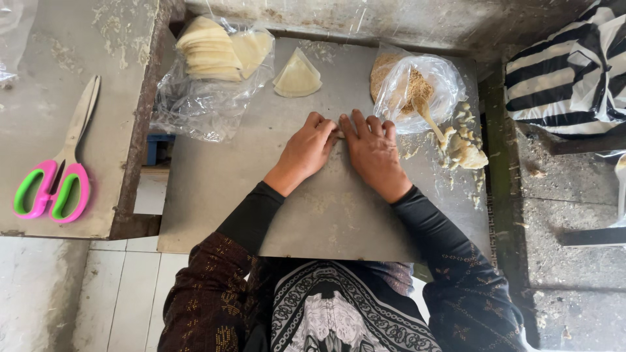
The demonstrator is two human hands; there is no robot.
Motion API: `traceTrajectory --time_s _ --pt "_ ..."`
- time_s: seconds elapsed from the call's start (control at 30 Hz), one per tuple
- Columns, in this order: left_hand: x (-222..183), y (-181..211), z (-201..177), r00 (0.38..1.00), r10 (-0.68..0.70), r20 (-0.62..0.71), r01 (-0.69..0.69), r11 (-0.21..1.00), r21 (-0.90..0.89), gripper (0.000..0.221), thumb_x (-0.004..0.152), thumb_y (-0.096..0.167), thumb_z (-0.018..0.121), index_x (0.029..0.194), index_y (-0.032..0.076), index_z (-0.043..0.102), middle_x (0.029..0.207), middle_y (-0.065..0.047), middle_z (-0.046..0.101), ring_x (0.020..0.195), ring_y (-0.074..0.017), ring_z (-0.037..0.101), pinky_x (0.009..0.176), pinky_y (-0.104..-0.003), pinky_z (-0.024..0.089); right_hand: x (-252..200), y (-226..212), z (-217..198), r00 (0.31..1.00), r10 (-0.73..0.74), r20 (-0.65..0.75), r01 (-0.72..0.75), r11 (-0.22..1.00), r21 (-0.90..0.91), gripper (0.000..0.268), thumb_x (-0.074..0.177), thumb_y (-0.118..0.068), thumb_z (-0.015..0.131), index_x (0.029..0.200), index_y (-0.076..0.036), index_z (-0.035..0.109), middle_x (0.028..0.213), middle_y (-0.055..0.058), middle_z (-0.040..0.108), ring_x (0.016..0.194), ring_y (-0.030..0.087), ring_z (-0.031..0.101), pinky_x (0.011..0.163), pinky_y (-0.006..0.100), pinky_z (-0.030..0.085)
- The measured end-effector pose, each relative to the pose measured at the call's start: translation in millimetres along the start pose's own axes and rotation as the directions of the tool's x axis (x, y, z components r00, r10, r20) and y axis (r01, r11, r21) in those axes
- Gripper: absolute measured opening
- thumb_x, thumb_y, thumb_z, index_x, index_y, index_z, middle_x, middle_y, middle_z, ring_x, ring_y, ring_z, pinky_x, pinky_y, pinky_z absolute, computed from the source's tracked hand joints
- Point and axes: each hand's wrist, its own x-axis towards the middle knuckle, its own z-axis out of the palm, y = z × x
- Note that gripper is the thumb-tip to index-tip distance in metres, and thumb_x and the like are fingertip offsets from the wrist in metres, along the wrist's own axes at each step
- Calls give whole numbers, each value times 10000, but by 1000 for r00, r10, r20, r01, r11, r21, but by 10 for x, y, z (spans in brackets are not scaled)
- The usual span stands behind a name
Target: The person folds small triangular pastry wrappers around a brown filling using a spoon.
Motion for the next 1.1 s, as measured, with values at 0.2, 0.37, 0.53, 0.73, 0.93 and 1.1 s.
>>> traceTrajectory --time_s 0.2,0.37,0.53,0.73,0.93,1.1 --pt "-3 -11 47 999 -16 -29 17 999 36 111 966 83 671 1068 54 641 1063 -116 591 799 -312 682 697 -407 573 -46 179 82 989 147 -17 -129 915 382 575 909 37 580 1465 -107 603 1314 110 609 1177 300 568 1024 463 383" --pt "1 -16 64 999 -32 -34 33 999 37 86 978 117 676 1046 70 650 1051 -103 598 797 -311 682 693 -410 569 -39 167 108 989 134 -69 -74 828 556 339 923 -113 728 1258 -96 684 1189 96 658 1088 299 576 961 447 370" --pt "28 -35 29 998 -57 -25 56 998 -35 111 976 155 684 1056 84 653 1058 -113 620 801 -311 689 704 -421 568 44 105 -13 977 177 -121 -83 832 549 194 929 -119 731 1119 -83 718 1094 91 692 1015 295 602 918 432 388" --pt "128 -505 -273 949 -46 -311 74 994 81 156 988 151 710 1115 78 654 1138 -166 622 1040 -386 634 867 -469 522 -223 296 -297 944 233 -232 -66 825 561 149 1024 -42 688 1164 4 670 1059 148 679 988 321 629 911 418 479" --pt "137 -731 -291 945 -130 -300 200 955 218 313 950 232 737 1209 75 657 1281 -220 603 1179 -405 564 954 -530 459 -799 1686 -624 741 9 -671 -100 990 -96 407 1194 28 597 1452 30 282 1307 160 691 1113 229 708 919 290 620" --pt "135 -726 -246 946 -195 -261 264 928 263 357 935 293 727 1233 101 676 1374 -196 586 1241 -417 531 988 -553 415 -1371 3097 -511 576 750 -326 -716 655 240 192 1160 4 565 1350 -21 543 1100 101 653 948 198 666 790 322 596"
